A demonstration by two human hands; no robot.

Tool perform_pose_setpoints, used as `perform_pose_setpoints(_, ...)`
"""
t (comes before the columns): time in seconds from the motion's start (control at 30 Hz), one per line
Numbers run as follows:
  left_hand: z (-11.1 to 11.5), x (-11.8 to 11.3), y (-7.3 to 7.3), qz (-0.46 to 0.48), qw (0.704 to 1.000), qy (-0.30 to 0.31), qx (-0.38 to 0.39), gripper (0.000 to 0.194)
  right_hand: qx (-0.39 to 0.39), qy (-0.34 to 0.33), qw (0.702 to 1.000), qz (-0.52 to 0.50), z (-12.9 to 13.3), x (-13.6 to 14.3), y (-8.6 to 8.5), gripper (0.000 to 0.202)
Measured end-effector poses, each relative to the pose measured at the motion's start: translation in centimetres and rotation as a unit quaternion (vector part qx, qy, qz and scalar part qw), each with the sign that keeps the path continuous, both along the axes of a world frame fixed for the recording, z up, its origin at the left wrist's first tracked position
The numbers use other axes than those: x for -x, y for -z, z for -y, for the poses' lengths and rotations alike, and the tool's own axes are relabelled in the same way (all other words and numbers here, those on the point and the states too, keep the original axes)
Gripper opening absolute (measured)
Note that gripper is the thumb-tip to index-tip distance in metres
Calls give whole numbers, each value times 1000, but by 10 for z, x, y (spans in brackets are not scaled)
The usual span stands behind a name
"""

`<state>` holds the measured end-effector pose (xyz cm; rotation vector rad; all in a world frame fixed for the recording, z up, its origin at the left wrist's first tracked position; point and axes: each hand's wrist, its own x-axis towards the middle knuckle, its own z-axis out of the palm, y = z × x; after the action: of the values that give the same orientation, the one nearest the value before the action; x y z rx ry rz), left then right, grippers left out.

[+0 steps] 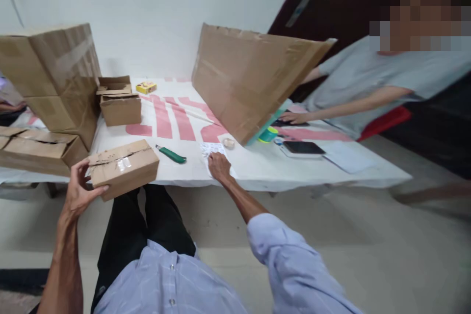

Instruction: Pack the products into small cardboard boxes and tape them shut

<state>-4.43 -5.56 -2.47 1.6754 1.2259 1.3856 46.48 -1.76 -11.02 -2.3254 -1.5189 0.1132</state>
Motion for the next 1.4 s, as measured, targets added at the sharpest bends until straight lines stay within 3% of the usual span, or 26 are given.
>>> perform_pose_setpoints(0.33, 6, 8, -9, -82, 996, 35, 8, 83, -24, -16, 999, 19, 12, -1, 5, 37)
perform_pose_setpoints(0.6, 6, 8, -20, -132, 990, 54, 9, 66, -95, -26, 995, -12, 8, -3, -11, 32)
perform_pose_setpoints(0.77, 4, 3, -23, -136, 989, 61, 22, 74, -173, -126, 974, -67, -4, 41, -38, 29)
perform_pose_setpoints(0.9, 7, -3, -19, -74, 996, 42, 11, 75, -264, -289, 894, -217, 0, 101, -76, 30)
perform_pose_setpoints(1.03, 14, -7, -17, -70, 997, 39, 3, 59, -246, -377, 850, -272, 9, 147, -103, 30)
perform_pose_setpoints(1.17, 18, -5, -20, -115, 992, 42, 0, 51, -216, -402, 845, -279, 14, 165, -99, 26)
perform_pose_setpoints(1.4, 12, -5, -25, -151, 987, 57, 12, 69, -239, -389, 851, -258, 23, 168, -83, 21)
